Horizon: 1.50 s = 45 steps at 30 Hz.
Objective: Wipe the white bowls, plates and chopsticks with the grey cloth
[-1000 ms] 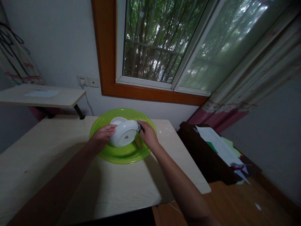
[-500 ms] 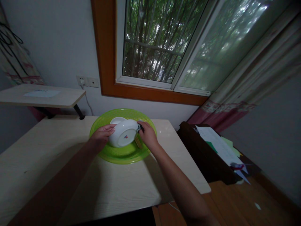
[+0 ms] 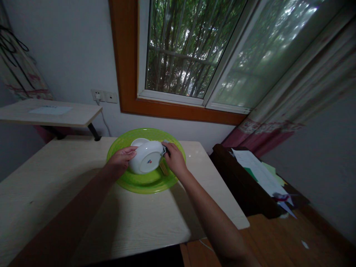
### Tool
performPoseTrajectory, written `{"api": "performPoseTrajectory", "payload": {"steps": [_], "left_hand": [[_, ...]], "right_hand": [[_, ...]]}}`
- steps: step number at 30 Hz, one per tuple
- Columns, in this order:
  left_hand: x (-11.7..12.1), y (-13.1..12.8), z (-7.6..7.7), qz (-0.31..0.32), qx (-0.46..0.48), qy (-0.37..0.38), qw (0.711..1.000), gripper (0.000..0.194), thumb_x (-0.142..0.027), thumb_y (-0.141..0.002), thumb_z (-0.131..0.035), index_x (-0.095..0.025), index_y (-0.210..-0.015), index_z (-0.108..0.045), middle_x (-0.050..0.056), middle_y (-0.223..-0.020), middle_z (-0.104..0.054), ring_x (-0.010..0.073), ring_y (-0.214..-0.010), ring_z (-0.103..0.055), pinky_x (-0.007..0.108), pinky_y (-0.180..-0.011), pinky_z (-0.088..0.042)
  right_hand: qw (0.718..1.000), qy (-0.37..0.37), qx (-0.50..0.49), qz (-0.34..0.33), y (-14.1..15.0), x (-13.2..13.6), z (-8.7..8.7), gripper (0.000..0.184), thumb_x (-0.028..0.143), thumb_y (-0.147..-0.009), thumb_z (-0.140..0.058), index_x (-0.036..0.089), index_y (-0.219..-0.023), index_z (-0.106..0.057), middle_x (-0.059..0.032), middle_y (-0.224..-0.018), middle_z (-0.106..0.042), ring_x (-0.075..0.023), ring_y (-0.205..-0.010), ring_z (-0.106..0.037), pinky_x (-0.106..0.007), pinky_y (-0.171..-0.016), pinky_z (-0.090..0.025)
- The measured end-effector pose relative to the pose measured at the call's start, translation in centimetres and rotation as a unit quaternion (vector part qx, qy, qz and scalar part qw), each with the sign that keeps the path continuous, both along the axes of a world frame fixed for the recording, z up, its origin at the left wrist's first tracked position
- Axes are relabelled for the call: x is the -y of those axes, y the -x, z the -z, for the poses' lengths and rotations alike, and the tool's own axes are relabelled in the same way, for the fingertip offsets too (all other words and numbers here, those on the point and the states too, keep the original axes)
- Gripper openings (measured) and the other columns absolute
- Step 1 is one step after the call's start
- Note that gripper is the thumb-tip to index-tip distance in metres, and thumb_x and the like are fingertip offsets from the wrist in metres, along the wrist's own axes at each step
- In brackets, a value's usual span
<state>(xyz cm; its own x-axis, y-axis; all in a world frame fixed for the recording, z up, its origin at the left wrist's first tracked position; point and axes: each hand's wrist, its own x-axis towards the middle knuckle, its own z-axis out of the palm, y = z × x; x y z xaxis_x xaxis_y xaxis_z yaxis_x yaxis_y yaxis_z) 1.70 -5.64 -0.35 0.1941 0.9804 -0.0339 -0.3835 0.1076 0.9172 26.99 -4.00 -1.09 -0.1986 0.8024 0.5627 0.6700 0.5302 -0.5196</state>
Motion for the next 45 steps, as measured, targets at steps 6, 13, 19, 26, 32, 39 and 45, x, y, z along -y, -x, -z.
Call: {"api": "performPoseTrajectory", "payload": {"steps": [6,13,19,26,32,39,45], "left_hand": [[-0.2,0.0,0.3,-0.003,0.001,0.001,1.0,0.035,-0.027,-0.066,-0.084,-0.011,-0.097,-0.077,0.008,-0.083,-0.077,0.0201,-0.075,-0.068,0.028,-0.075,-0.051],[-0.2,0.0,0.3,-0.003,0.0,0.002,1.0,0.036,-0.028,-0.066,-0.085,-0.012,-0.097,-0.077,0.009,-0.086,-0.077,0.019,-0.074,-0.068,0.026,-0.072,-0.051],[-0.1,0.1,0.2,0.003,-0.007,-0.001,1.0,0.045,-0.03,-0.065,-0.084,-0.009,-0.104,-0.076,0.012,-0.088,-0.077,0.022,-0.076,-0.069,0.029,-0.073,-0.051],[-0.5,0.3,1.0,0.006,-0.024,-0.015,1.0,0.048,-0.031,-0.067,-0.083,-0.009,-0.109,-0.075,0.012,-0.089,-0.077,0.0223,-0.076,-0.069,0.03,-0.074,-0.05],[-0.4,0.2,1.0,0.002,-0.011,-0.016,1.0,0.043,-0.029,-0.069,-0.082,-0.01,-0.107,-0.076,0.011,-0.089,-0.077,0.0221,-0.077,-0.069,0.029,-0.073,-0.05],[-0.4,0.2,0.9,0.004,-0.004,-0.012,1.0,0.038,-0.027,-0.066,-0.084,-0.01,-0.1,-0.077,0.009,-0.085,-0.077,0.0193,-0.072,-0.068,0.027,-0.071,-0.05],[-0.4,0.2,0.7,-0.008,0.01,-0.003,1.0,0.036,-0.024,-0.067,-0.083,-0.008,-0.098,-0.077,0.011,-0.086,-0.077,0.0199,-0.074,-0.069,0.026,-0.07,-0.051]], "right_hand": [[1.0,0.005,0.004,0.001,-0.1,-0.1,0.1,0.048,0.006,-0.081,-0.051,0.018,-0.126,-0.063,-0.0107,-0.123,-0.066,-0.0227,-0.116,-0.059,-0.041,-0.107,-0.046],[1.0,0.005,0.006,0.005,-0.2,-0.1,0.2,0.044,0.007,-0.081,-0.051,0.018,-0.121,-0.064,-0.0103,-0.12,-0.067,-0.0233,-0.113,-0.06,-0.041,-0.104,-0.048],[1.0,0.003,-0.012,0.001,-0.3,-0.3,0.4,0.046,0.005,-0.078,-0.051,0.017,-0.12,-0.064,-0.0105,-0.119,-0.067,-0.0235,-0.112,-0.061,-0.04,-0.105,-0.047],[0.996,0.026,-0.078,-0.022,-0.8,-1.1,1.1,0.048,0.005,-0.073,-0.051,0.021,-0.114,-0.068,-0.0068,-0.117,-0.069,-0.022,-0.112,-0.062,-0.04,-0.105,-0.046],[0.993,0.042,-0.103,-0.03,-1.0,-1.3,1.2,0.052,0.004,-0.07,-0.049,0.024,-0.114,-0.069,-0.0043,-0.118,-0.07,-0.0211,-0.112,-0.063,-0.04,-0.105,-0.046],[0.991,0.061,-0.112,-0.031,-1.0,-1.5,1.2,0.05,0.005,-0.069,-0.049,0.023,-0.11,-0.071,-0.0042,-0.115,-0.071,-0.0212,-0.11,-0.064,-0.04,-0.105,-0.046],[0.992,0.077,-0.102,-0.009,-0.9,-1.5,1.3,0.047,0.005,-0.069,-0.05,0.023,-0.107,-0.072,-0.0034,-0.113,-0.073,-0.0211,-0.109,-0.065,-0.041,-0.104,-0.048]]}}
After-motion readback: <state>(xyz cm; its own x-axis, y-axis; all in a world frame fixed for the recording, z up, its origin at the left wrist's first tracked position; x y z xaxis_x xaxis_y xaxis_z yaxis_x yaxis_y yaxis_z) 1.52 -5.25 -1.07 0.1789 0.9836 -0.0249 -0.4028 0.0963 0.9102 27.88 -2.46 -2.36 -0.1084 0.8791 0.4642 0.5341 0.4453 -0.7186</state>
